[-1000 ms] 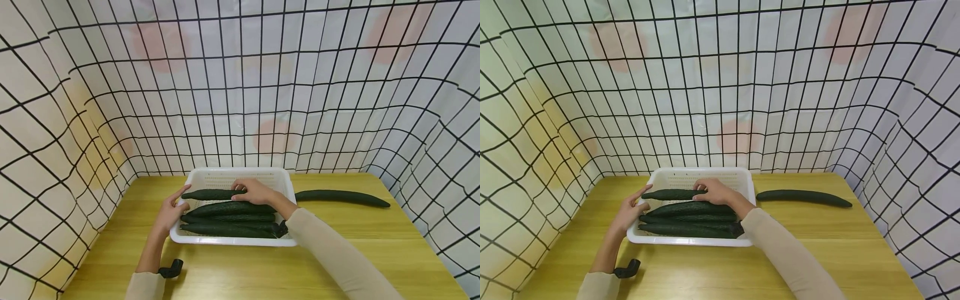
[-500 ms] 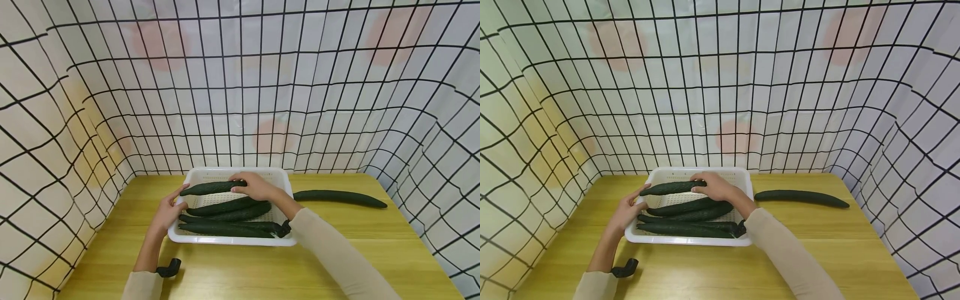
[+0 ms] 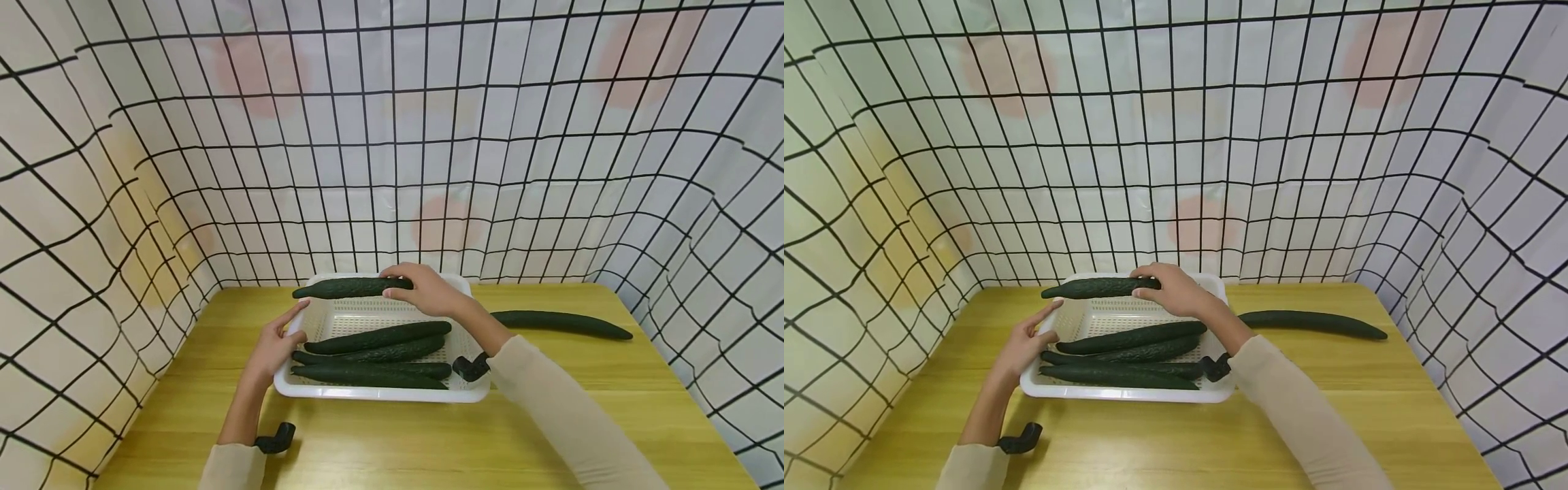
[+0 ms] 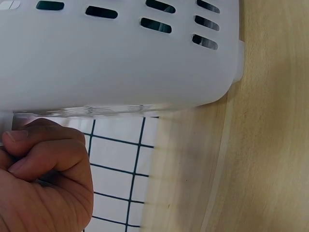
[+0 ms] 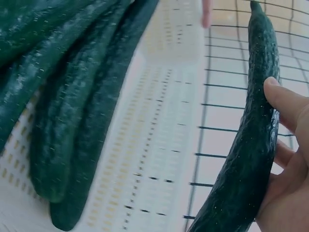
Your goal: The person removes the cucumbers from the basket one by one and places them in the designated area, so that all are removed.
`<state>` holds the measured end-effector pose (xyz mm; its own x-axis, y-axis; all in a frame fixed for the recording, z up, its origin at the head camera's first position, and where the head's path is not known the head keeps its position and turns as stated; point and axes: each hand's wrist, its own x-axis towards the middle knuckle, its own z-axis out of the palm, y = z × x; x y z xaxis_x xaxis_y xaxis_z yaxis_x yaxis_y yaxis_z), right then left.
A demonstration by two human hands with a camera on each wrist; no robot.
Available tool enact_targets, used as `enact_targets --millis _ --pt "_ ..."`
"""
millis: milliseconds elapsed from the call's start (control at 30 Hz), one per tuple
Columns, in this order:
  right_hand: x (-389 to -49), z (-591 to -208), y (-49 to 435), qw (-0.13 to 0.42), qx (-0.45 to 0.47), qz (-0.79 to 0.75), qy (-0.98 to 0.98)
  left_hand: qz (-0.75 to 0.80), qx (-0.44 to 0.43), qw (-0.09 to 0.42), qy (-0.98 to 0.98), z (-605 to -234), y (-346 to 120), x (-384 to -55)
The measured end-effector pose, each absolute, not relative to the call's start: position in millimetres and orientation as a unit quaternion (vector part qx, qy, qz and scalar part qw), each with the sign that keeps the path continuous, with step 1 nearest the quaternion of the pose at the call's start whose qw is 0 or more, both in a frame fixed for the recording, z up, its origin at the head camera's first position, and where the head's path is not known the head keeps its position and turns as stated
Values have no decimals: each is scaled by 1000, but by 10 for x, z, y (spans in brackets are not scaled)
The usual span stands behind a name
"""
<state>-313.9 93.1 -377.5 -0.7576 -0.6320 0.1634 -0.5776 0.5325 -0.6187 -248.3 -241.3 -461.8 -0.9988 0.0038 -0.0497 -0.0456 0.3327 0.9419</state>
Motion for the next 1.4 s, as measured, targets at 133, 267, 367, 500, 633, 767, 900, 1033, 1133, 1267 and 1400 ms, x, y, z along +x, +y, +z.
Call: enact_targets --millis 133,267,367,500,633,767,900,1033,1133,1267,1400 --pt "-3120 -3661 1035 34 -343 -338 876 582 -17 24 813 -4580 -2385 -2477" --pt "-3103 -3606 1188 24 -341 -333 879 588 -16 33 808 -4413 -2313 -2387" --pt "-3099 -3610 1332 11 -338 -323 884 590 -15 37 807 -4314 -2268 -2328" --pt "-3086 -3638 1535 3 -329 -320 888 592 -17 37 805 -4310 -2262 -2328" --pt "-3057 -3693 1741 -2 -317 -316 894 588 -17 36 808 -4311 -2273 -2327" --pt "-3020 -3751 1959 -6 -303 -317 899 585 -17 36 810 -4340 -2292 -2348" --pt "-2996 -3805 2193 -16 -287 -312 906 581 -23 34 813 -4449 -2336 -2421" --pt "-2958 -3845 2443 -26 -269 -304 914 578 -24 30 815 -4564 -2384 -2486" --pt "-2912 -3866 2624 -28 -254 -301 919 579 -24 31 814 -4569 -2394 -2485" --pt "-2833 -3894 2856 -20 -230 -299 926 582 -21 33 812 -4476 -2368 -2432" --pt "-2744 -3947 3094 -17 -209 -298 931 586 -18 35 810 -4371 -2329 -2361"
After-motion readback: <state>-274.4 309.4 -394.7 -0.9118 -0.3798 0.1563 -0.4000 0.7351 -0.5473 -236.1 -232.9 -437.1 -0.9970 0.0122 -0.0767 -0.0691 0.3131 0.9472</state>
